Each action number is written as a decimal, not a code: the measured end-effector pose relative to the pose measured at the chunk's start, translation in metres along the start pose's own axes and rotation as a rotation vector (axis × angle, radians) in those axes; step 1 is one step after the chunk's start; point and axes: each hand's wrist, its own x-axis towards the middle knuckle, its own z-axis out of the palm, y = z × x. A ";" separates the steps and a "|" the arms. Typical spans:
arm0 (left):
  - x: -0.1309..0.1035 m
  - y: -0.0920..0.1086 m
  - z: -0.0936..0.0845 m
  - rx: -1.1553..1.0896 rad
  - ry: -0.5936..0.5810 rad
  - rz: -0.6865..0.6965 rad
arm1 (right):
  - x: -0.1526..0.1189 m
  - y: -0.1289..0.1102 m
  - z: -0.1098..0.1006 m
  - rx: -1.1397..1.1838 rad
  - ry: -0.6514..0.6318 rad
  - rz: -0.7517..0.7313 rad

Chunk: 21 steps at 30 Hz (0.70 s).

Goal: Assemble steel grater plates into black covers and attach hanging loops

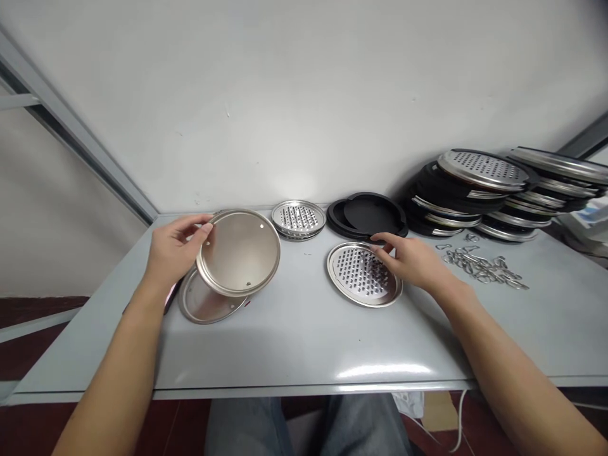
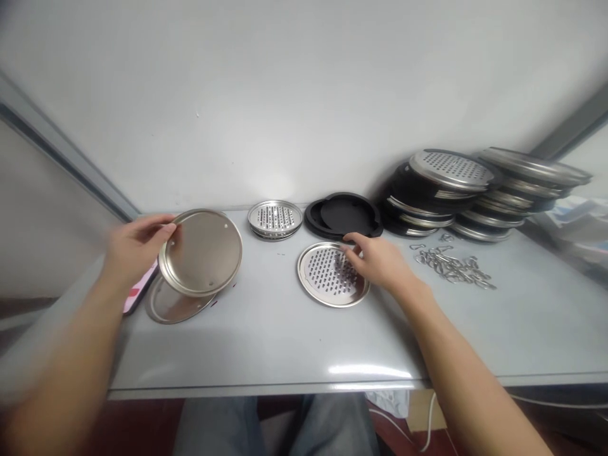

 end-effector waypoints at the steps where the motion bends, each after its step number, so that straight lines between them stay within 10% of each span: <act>1: -0.002 0.003 0.006 -0.033 0.009 -0.045 | 0.000 0.000 -0.001 0.007 0.040 0.006; 9: -0.029 0.027 0.068 0.071 -0.311 0.023 | -0.001 -0.012 0.004 0.151 0.199 -0.140; 21: -0.034 0.012 0.084 0.256 -0.383 0.187 | -0.009 -0.043 0.014 0.368 0.164 -0.344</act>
